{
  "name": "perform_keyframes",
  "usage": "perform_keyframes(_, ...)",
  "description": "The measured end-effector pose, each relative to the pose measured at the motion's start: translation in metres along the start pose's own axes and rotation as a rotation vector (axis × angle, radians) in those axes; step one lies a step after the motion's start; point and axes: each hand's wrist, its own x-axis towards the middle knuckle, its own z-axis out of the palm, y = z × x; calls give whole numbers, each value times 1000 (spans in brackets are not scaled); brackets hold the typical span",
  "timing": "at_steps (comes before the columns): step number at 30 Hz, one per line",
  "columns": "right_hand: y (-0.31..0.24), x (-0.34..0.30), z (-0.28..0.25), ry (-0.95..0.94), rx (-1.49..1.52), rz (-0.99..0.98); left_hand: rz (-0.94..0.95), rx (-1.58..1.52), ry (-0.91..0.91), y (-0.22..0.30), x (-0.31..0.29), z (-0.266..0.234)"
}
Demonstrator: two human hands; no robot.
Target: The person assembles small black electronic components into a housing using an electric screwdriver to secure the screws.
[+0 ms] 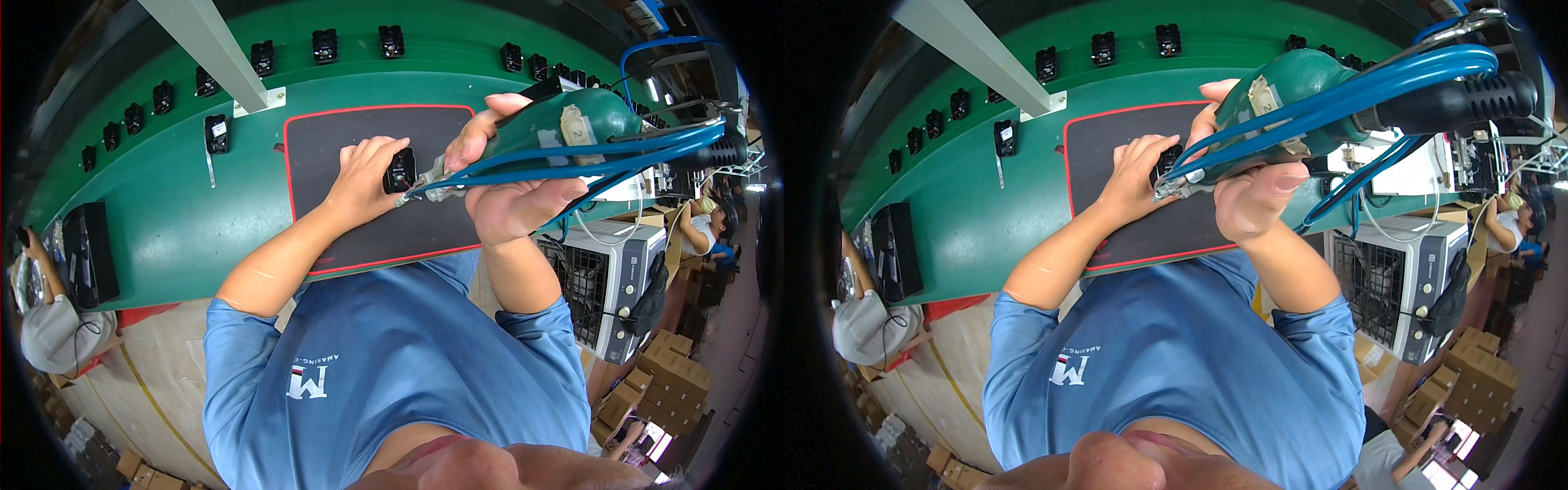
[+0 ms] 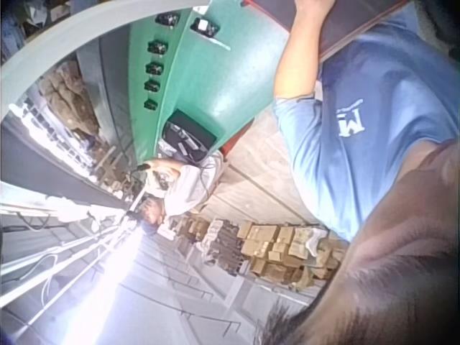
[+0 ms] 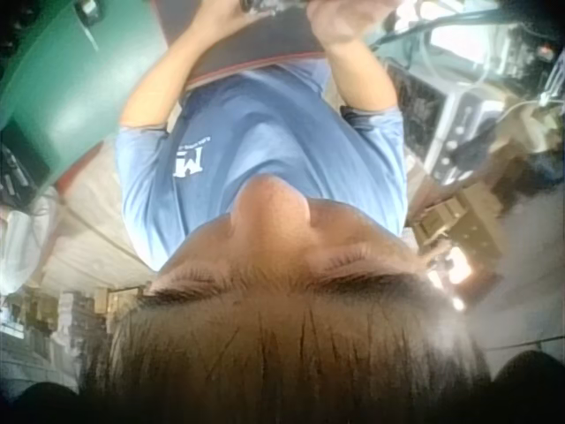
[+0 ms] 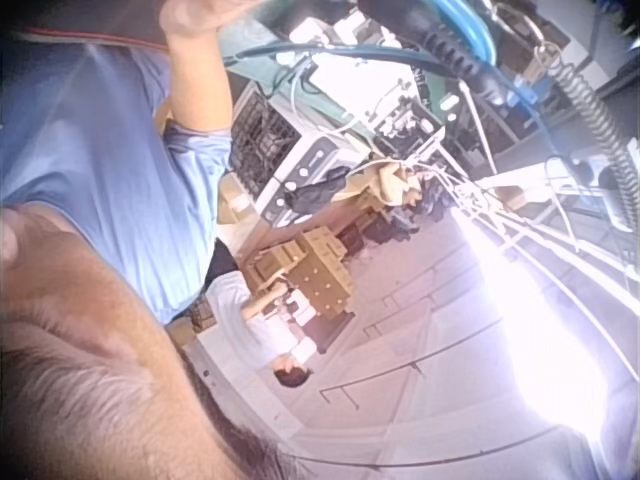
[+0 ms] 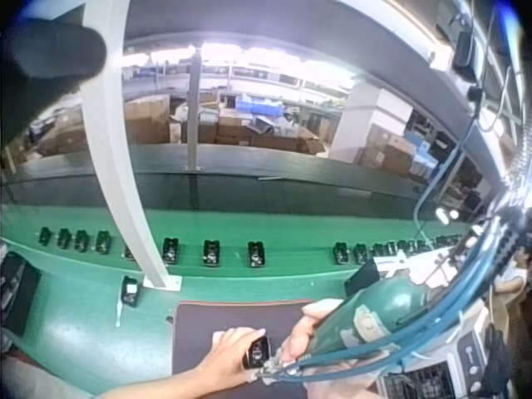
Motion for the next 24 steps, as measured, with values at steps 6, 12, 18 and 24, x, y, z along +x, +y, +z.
perform_keyframes(6, 0, 3, 0, -25, 4, 13, 7, -8, -19, 2, 1, -4)
perform_keyframes(12, 7, 5, 0, -3, -19, -4, -35, -39, -72, 1, 0, -3)
perform_keyframes(18, 5, 4, 2, -2, -13, 5, 1, -14, -21, 0, -1, -2)
perform_keyframes(24, 3, 2, 4, -1, 8, 33, -4, -13, -26, 1, -1, -2)
